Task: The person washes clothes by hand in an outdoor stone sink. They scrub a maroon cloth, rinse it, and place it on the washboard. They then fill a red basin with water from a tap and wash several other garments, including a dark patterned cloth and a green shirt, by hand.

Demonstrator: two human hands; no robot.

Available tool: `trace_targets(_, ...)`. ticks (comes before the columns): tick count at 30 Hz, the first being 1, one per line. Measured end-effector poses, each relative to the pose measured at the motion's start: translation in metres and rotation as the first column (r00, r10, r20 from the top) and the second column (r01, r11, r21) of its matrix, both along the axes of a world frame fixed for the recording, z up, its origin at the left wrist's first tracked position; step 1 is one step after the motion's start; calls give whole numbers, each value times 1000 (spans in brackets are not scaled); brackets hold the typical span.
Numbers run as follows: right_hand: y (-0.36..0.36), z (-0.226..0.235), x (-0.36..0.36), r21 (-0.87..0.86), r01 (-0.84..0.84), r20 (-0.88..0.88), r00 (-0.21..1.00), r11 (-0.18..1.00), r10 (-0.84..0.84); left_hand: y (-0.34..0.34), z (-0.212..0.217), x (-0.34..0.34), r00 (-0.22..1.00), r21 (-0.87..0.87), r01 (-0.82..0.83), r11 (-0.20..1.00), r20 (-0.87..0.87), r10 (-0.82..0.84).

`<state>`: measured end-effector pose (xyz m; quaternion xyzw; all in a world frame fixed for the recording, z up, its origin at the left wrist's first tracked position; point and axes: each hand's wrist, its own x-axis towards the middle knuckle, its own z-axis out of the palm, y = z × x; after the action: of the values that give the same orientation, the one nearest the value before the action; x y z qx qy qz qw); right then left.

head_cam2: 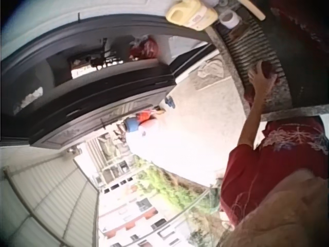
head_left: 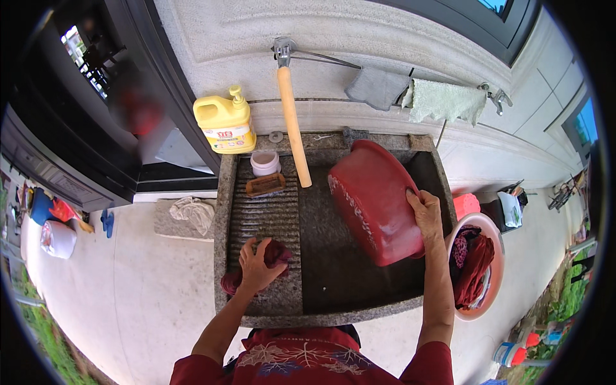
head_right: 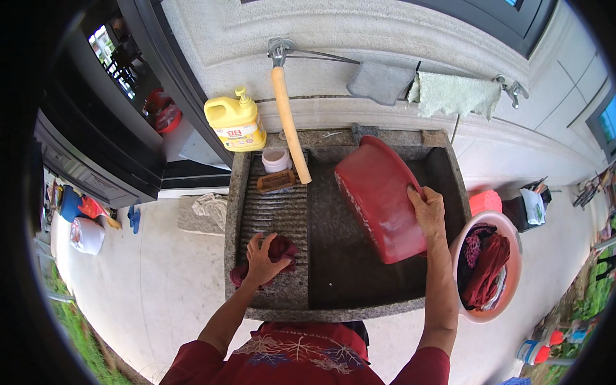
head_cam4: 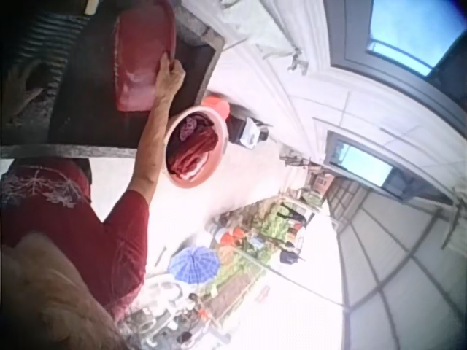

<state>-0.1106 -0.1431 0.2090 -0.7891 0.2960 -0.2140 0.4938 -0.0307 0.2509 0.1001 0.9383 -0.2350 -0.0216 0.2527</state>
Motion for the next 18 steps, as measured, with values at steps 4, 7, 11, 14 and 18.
trace_targets(4, 19, -3, -1, 252, 56, 71, 995, 966, -76, -2, 15, 43, 1000, -351, 17, 936, 13, -13)
trace_targets(7, 20, -12, -5, 356, 86, 91, 988, 931, -126, -19, 53, 86, 995, -555, 44, 831, 99, 13)
trace_targets(11, 42, -18, 1, 473, 93, 152, 971, 876, -185, -48, 137, 135, 960, -614, 145, 776, 278, 40)
trace_targets(14, 49, -29, -4, 445, 119, 145, 968, 888, -203, -73, 162, 145, 965, -635, 207, 745, 258, -48)
trace_targets(18, 60, -30, -7, 141, 150, 142, 975, 979, -170, -90, 142, 134, 988, -680, 134, 720, 32, -154)
